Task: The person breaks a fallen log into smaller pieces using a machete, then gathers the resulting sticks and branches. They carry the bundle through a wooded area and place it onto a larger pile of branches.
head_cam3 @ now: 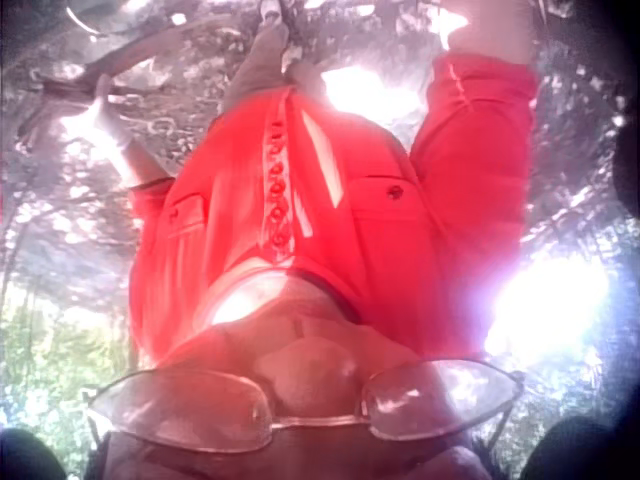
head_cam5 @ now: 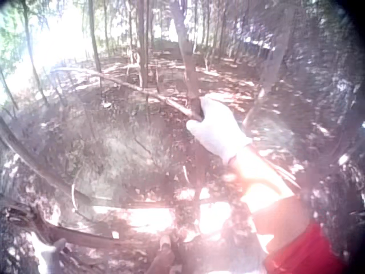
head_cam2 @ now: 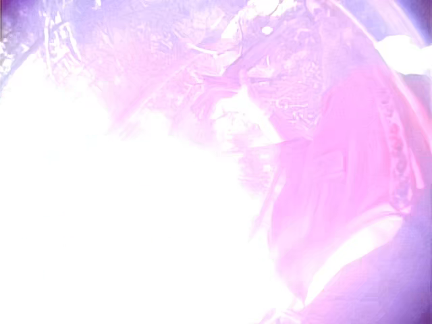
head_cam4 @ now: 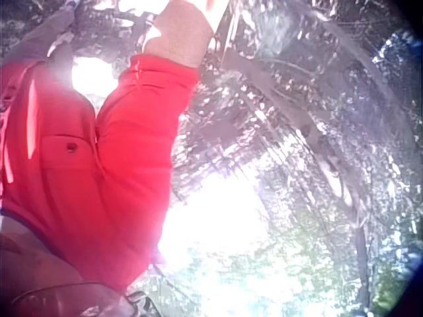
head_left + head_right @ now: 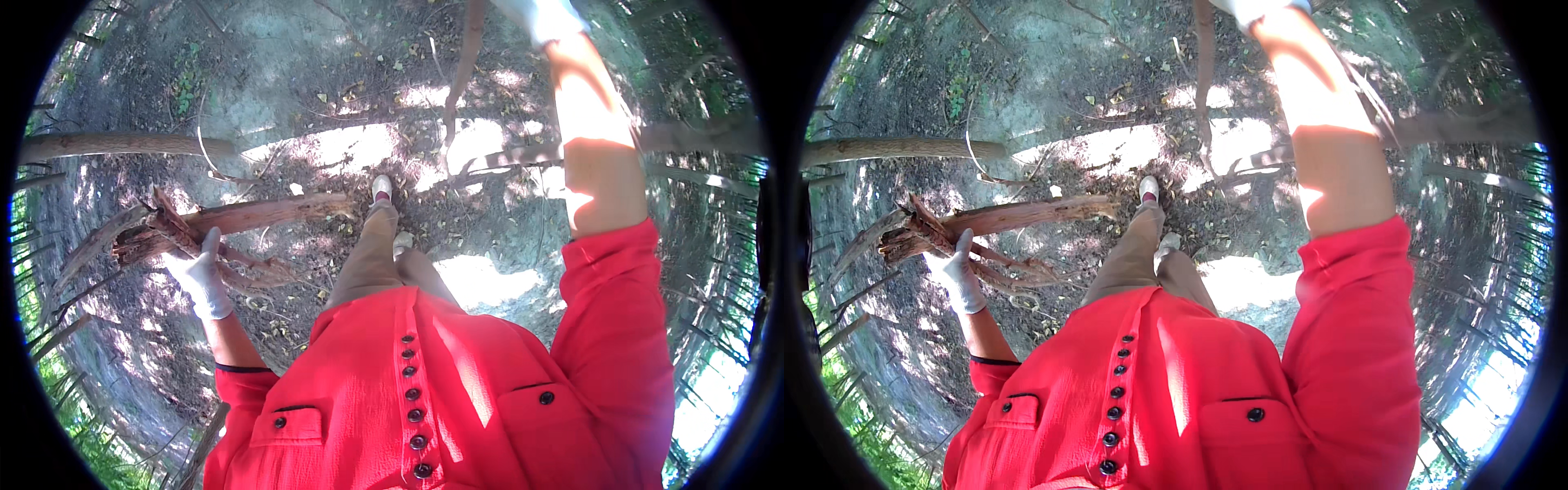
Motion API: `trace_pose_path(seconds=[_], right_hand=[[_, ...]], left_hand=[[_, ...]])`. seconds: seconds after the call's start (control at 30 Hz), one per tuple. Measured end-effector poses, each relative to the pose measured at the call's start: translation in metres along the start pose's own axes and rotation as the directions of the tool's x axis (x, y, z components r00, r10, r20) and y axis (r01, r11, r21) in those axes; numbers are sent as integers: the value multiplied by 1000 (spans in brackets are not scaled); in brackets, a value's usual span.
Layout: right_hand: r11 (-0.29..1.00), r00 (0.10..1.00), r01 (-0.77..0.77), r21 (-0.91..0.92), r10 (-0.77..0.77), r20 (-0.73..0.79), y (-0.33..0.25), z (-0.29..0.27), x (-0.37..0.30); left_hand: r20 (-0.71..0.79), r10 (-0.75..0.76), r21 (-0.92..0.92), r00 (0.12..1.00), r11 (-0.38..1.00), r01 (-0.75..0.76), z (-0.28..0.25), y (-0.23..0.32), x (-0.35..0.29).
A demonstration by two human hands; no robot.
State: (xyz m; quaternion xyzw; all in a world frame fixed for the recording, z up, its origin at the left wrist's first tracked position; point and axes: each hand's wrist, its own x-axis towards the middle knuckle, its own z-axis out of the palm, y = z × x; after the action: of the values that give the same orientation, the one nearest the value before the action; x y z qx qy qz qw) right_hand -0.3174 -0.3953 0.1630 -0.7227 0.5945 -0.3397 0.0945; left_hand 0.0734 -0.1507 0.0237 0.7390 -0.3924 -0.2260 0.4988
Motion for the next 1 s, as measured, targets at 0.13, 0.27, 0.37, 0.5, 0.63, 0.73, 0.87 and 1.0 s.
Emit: trace_pose_path(seconds=[0.13, 0.27, 0.37, 0.5, 0.63, 0.73, 0.87, 1.0], right_hand=[[981, 973, -191, 17, 192, -130, -26, -65, -92], [978, 964, -177, -109, 150, -220, 37, -126, -155], [950, 911, -307, 62, 312, -268, 27, -150, -223], [896, 821, -414, 160, 444, -359, -11, -161, -315], [862, 735, -474, 182, 501, -456, -53, -155, -404], [837, 642, -491, 241, 535, -549, -89, -140, -465], [720, 391, -608, 335, 638, -663, -113, -119, -561], [608, 156, -625, 490, 712, -685, -144, -82, -654]], left_hand=[[-12, 138, -72, 990, 988, -139, -45, -4, -21], [24, 150, -212, 988, 967, -142, -70, 2, -20], [96, 135, -190, 986, 975, -115, -81, -7, -17], [54, 286, -182, 957, 945, -272, -79, -33, 5], [179, 289, -339, 940, 915, -217, -75, -26, 24], [286, 274, -386, 918, 910, -151, -82, -25, 36], [327, 331, -393, 885, 899, -191, -86, -31, 51], [357, 344, -318, 868, 919, -233, -88, -33, 63]])
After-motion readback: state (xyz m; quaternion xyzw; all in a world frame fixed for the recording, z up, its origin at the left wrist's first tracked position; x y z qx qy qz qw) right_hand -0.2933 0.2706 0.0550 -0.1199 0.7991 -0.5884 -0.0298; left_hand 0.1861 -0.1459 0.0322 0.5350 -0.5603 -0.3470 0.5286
